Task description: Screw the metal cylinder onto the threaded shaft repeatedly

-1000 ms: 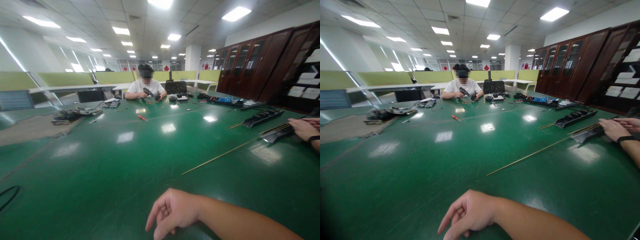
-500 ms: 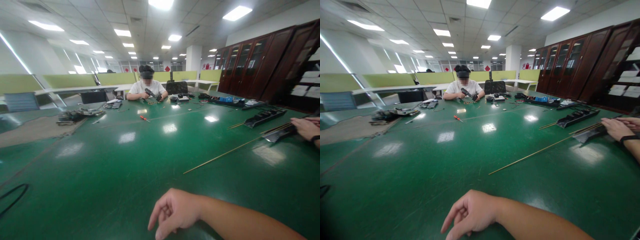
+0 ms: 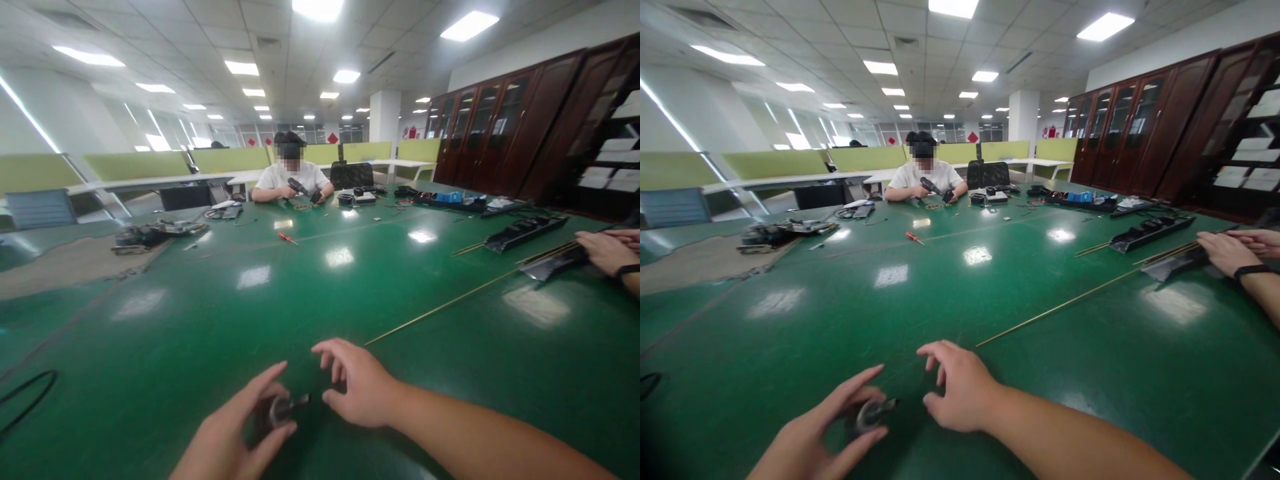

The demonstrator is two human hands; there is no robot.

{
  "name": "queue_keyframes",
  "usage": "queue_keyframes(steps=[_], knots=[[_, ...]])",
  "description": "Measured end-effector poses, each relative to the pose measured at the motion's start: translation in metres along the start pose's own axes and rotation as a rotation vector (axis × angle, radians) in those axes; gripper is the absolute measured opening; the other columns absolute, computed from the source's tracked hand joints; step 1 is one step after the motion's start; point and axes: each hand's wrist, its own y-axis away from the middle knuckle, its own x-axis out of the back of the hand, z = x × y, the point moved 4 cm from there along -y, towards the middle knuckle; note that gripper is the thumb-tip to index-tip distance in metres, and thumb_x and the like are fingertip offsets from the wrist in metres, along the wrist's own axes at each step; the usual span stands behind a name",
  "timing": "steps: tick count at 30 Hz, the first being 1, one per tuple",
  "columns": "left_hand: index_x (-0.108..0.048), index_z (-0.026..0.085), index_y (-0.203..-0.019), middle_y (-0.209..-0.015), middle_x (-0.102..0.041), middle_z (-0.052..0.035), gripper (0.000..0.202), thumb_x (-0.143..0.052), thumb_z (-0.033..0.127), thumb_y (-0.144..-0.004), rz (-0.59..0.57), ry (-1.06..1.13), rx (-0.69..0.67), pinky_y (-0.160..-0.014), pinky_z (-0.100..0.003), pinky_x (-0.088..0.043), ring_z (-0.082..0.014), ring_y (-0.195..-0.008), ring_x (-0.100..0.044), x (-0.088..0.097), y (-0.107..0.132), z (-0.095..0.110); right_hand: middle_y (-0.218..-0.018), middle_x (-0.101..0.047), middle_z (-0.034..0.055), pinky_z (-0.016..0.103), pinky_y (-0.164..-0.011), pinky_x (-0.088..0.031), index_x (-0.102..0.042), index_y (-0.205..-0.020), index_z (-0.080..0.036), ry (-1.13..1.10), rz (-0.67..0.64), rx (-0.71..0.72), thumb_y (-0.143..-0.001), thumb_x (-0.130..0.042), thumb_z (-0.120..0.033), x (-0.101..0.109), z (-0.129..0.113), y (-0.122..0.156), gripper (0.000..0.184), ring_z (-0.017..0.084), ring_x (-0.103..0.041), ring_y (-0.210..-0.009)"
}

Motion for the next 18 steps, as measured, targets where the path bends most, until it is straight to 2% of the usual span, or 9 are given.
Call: queue_keyframes(steps=[3,5,8,11,12,15,18], knots=[[-0.072,0.028,-0.108,-0.103,-0.077,-0.0012,0.027,-0.074,0.034,-0.082,-0.056,0.032,-0.01,-0.083,-0.028,-0.057,-0.0238,-0.093,-0.073,-0.023,-0.036,0.016,-0.111,-0.059,0.0008,0.024,-0.067,-0.048,-0.05,-0.132,-0.025,0.042,0.091,-0.033,-0.064,-0.069,-0.002,0.007,0.006,-0.004,0.074,0.01,-0.057,-0.072],[-0.073,0.026,-0.101,-0.098,-0.077,-0.0018,0.02,-0.072,0.031,-0.082,-0.08,0.083,-0.006,-0.081,-0.028,-0.056,-0.0234,-0.09,-0.073,-0.035,-0.047,0.018,-0.112,-0.059,0.0013,0.024,-0.067,-0.048,-0.049,-0.13,-0.025,0.021,0.108,-0.045,-0.065,-0.066,-0.001,0.006,0.008,-0.004,0.072,0.009,-0.058,-0.071],[-0.074,0.026,-0.105,-0.1,-0.077,-0.003,0.024,-0.072,0.029,-0.08,-0.132,0.152,-0.018,-0.082,-0.029,-0.055,-0.0241,-0.092,-0.073,-0.043,-0.044,0.012,-0.112,-0.06,0.0015,0.025,-0.069,-0.048,-0.049,-0.126,-0.024,0.069,0.096,-0.006,-0.064,-0.065,-0.002,0.001,0.002,-0.001,0.068,0.011,-0.058,-0.073],[-0.072,0.027,-0.108,-0.105,-0.076,-0.002,0.029,-0.074,0.026,-0.079,-0.153,0.215,0.032,-0.086,-0.028,-0.054,-0.0237,-0.096,-0.072,-0.045,-0.037,0.007,-0.11,-0.061,0.0015,0.029,-0.079,-0.049,-0.052,-0.12,-0.024,0.139,0.076,0.045,-0.064,-0.065,-0.003,-0.002,-0.007,0.004,0.061,0.016,-0.059,-0.086],[-0.071,0.027,-0.106,-0.103,-0.076,-0.001,0.028,-0.074,0.024,-0.079,-0.159,0.238,0.052,-0.086,-0.027,-0.053,-0.023,-0.095,-0.071,-0.045,-0.036,0.008,-0.108,-0.061,0.0012,0.029,-0.078,-0.048,-0.053,-0.117,-0.024,0.145,0.063,0.049,-0.064,-0.064,-0.004,-0.003,-0.009,0.005,0.057,0.016,-0.06,-0.087],[-0.07,0.025,-0.096,-0.092,-0.074,0.001,0.019,-0.074,0.022,-0.077,-0.192,0.289,0.081,-0.076,-0.025,-0.052,-0.0209,-0.084,-0.07,-0.047,-0.036,0.013,-0.099,-0.06,-0.0002,0.028,-0.073,-0.046,-0.056,-0.11,-0.023,0.156,0.056,0.018,-0.065,-0.064,-0.004,-0.003,-0.01,0.006,0.049,0.016,-0.059,-0.082],[-0.069,0.024,-0.093,-0.087,-0.073,0.0016,0.014,-0.073,0.024,-0.079,-0.204,0.313,0.103,-0.072,-0.024,-0.049,-0.0201,-0.08,-0.068,-0.049,-0.038,0.014,-0.096,-0.06,-0.0005,0.027,-0.073,-0.045,-0.059,-0.104,-0.023,0.156,0.059,0.007,-0.066,-0.062,-0.004,-0.002,-0.009,0.006,0.043,0.016,-0.059,-0.083]])
